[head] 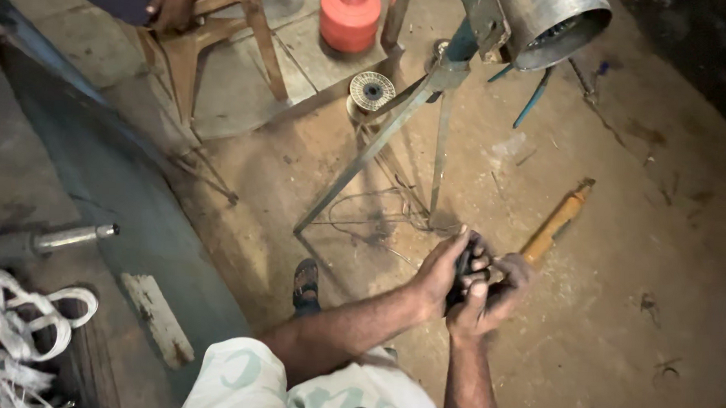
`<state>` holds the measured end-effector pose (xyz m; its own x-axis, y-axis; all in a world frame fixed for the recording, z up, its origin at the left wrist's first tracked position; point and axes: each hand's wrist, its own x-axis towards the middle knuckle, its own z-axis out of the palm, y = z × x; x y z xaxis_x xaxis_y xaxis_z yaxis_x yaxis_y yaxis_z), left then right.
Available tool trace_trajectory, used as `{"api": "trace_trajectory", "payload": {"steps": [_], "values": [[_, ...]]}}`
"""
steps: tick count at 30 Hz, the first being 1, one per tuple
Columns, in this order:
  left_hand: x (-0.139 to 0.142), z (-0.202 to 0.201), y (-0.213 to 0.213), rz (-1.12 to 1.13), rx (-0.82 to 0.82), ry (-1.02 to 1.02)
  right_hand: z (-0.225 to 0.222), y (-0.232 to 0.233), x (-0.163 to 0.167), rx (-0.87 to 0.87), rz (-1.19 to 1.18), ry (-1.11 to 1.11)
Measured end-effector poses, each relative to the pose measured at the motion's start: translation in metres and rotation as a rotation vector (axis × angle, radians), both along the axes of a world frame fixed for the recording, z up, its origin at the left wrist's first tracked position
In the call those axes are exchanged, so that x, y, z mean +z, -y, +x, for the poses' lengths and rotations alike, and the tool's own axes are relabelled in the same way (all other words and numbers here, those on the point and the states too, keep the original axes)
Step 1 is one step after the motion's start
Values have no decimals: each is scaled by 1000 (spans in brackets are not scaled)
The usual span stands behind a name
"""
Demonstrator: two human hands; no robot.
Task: The person removes dark rectangular components from the slots of a cylindrical metal motor stator using a screwdriver. They then handle and inspect the removed components by hand.
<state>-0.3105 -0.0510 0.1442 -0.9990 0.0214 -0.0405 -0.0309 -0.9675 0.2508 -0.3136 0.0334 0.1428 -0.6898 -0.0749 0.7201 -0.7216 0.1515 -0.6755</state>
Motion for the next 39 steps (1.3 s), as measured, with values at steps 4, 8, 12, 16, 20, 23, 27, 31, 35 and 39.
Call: {"api": "trace_trajectory", "payload": {"steps": [4,8,12,16,20,23,27,31,35,39], "values": [[-23,16,-3,18,60,43,18,-1,-21,18,30,-2],[-46,41,-16,-190,122,52,43,1,-47,50,-152,156],[-53,73,-29,-430,173,20,71,-10,-52,60,-315,242],[-40,80,-47,-153,0,12,73,-32,-33,-112,-298,261],[-35,79,-58,-109,-16,-45,74,-44,-22,-193,-156,32],[-38,83,-57,-175,9,-18,85,-40,-22,-159,-144,17],[-34,84,-48,-400,44,82,88,-31,-15,-152,-57,-14],[-24,71,-36,-363,23,63,76,-21,-16,-118,-129,65],[-21,50,-22,-295,-30,252,55,-21,-31,-105,-150,71],[-15,22,-14,-168,-21,306,32,-27,-38,-101,-131,130]]}}
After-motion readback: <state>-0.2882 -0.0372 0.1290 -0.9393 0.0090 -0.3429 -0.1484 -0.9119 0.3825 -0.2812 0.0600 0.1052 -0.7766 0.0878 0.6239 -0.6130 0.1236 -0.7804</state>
